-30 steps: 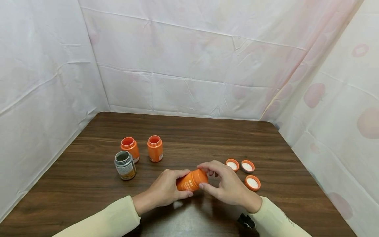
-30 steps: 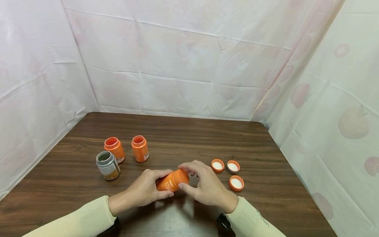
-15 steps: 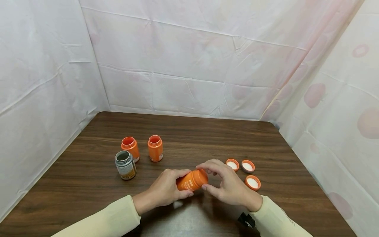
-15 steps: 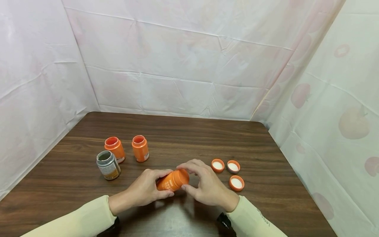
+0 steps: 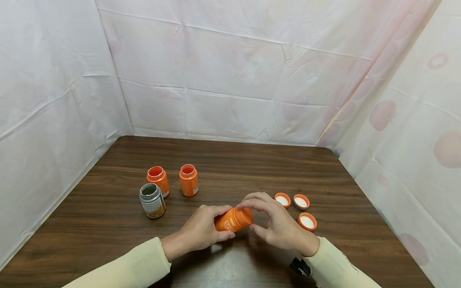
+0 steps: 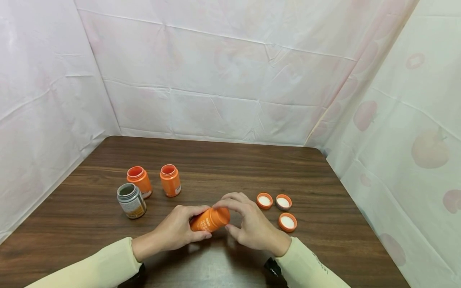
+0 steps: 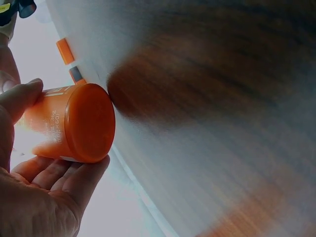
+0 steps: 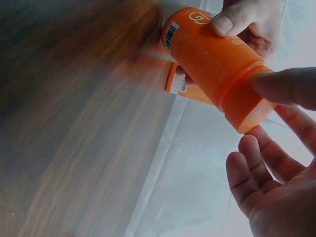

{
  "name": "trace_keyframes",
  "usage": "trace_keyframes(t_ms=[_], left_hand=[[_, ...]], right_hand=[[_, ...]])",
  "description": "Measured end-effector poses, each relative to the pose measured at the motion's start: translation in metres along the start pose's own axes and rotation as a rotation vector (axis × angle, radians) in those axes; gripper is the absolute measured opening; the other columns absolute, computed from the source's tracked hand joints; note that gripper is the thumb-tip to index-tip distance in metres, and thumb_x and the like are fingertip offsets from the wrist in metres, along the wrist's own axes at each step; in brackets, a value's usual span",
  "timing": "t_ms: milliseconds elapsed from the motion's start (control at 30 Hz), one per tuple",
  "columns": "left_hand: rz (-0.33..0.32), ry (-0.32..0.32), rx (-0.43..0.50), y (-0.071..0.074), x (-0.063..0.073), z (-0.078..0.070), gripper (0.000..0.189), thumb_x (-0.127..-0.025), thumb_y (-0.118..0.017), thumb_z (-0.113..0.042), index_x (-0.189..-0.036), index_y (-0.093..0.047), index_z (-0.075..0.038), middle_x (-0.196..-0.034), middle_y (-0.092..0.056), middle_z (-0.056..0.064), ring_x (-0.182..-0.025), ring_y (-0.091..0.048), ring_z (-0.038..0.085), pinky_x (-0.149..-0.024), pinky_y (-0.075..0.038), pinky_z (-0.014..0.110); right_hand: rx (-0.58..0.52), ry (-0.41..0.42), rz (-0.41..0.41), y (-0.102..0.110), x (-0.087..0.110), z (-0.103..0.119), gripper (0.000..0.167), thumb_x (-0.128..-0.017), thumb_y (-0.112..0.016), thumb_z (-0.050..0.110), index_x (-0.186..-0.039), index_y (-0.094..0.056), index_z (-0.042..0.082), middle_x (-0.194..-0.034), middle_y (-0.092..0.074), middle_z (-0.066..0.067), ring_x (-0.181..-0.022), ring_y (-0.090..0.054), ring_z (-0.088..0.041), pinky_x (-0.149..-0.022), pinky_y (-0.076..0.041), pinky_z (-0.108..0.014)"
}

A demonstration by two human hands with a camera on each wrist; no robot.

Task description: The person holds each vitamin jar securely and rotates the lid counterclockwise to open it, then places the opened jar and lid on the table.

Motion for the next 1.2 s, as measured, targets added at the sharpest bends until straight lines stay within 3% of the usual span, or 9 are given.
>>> trace_keyframes(t_ms=[100,233,367,533,800,1200], left_hand=[[-0.001,0.001,0.005,-0.0002,-0.0001,0.0002,0.045,-0.079,-0.091,-0.024,-0.120,-0.071,-0.025,-0.094,-0.068,-0.015,-0.079,-0.061,0.003,-0.074,-0.051,0.027],[0.001,0.007,0.015,-0.0004,-0.0002,0.0000,0.043,-0.080,-0.091,-0.024,-0.118,-0.071,-0.025,-0.092,-0.067,-0.015,-0.078,-0.060,0.003,-0.072,-0.051,0.026],[0.005,0.008,0.025,0.0000,-0.0003,-0.0008,0.042,-0.080,-0.091,-0.023,-0.117,-0.071,-0.026,-0.091,-0.066,-0.015,-0.077,-0.060,0.004,-0.070,-0.050,0.025],[0.007,0.006,0.035,0.0002,-0.0002,-0.0013,0.043,-0.080,-0.091,-0.023,-0.118,-0.071,-0.026,-0.093,-0.067,-0.015,-0.078,-0.060,0.004,-0.072,-0.051,0.025],[0.009,0.009,0.048,0.0002,-0.0005,-0.0007,0.043,-0.080,-0.091,-0.023,-0.118,-0.071,-0.026,-0.095,-0.068,-0.015,-0.079,-0.061,0.003,-0.073,-0.052,0.026],[0.007,0.003,0.033,0.0001,-0.0001,-0.0009,0.042,-0.080,-0.091,-0.022,-0.117,-0.071,-0.026,-0.094,-0.068,-0.015,-0.080,-0.061,0.003,-0.073,-0.052,0.026]], right_hand=[[-0.007,-0.010,-0.006,-0.0004,-0.0006,0.0006,0.061,-0.080,-0.083,0.000,-0.134,-0.063,0.022,-0.130,-0.060,0.004,-0.119,-0.056,-0.016,-0.096,-0.050,-0.038],[0.003,-0.066,-0.029,-0.0014,-0.0010,0.0023,0.055,-0.086,-0.085,0.020,-0.135,-0.061,0.026,-0.128,-0.061,0.006,-0.109,-0.060,-0.013,-0.086,-0.051,-0.037],[0.062,-0.146,-0.064,-0.0025,-0.0015,0.0034,0.050,-0.087,-0.083,0.039,-0.131,-0.063,0.027,-0.115,-0.063,0.011,-0.096,-0.059,-0.011,-0.080,-0.051,-0.036],[0.133,-0.250,-0.074,-0.0039,-0.0017,0.0034,0.047,-0.087,-0.080,0.050,-0.123,-0.068,0.021,-0.098,-0.062,0.011,-0.083,-0.054,-0.014,-0.070,-0.048,-0.029],[0.122,-0.309,-0.061,-0.0039,-0.0032,0.0040,0.039,-0.088,-0.079,0.049,-0.113,-0.070,0.021,-0.089,-0.062,0.009,-0.075,-0.055,-0.020,-0.061,-0.043,-0.025],[0.089,-0.263,-0.051,-0.0030,-0.0019,0.0017,0.038,-0.087,-0.083,0.042,-0.118,-0.069,0.025,-0.095,-0.063,0.010,-0.081,-0.056,-0.016,-0.067,-0.047,-0.029]])
Point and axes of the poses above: each hand's wrist, its own x-axis away from the middle knuckle, its own y-axis out of the back of the hand, z = x × y, the point moved 2 cm from there along -x, towards the middle knuckle
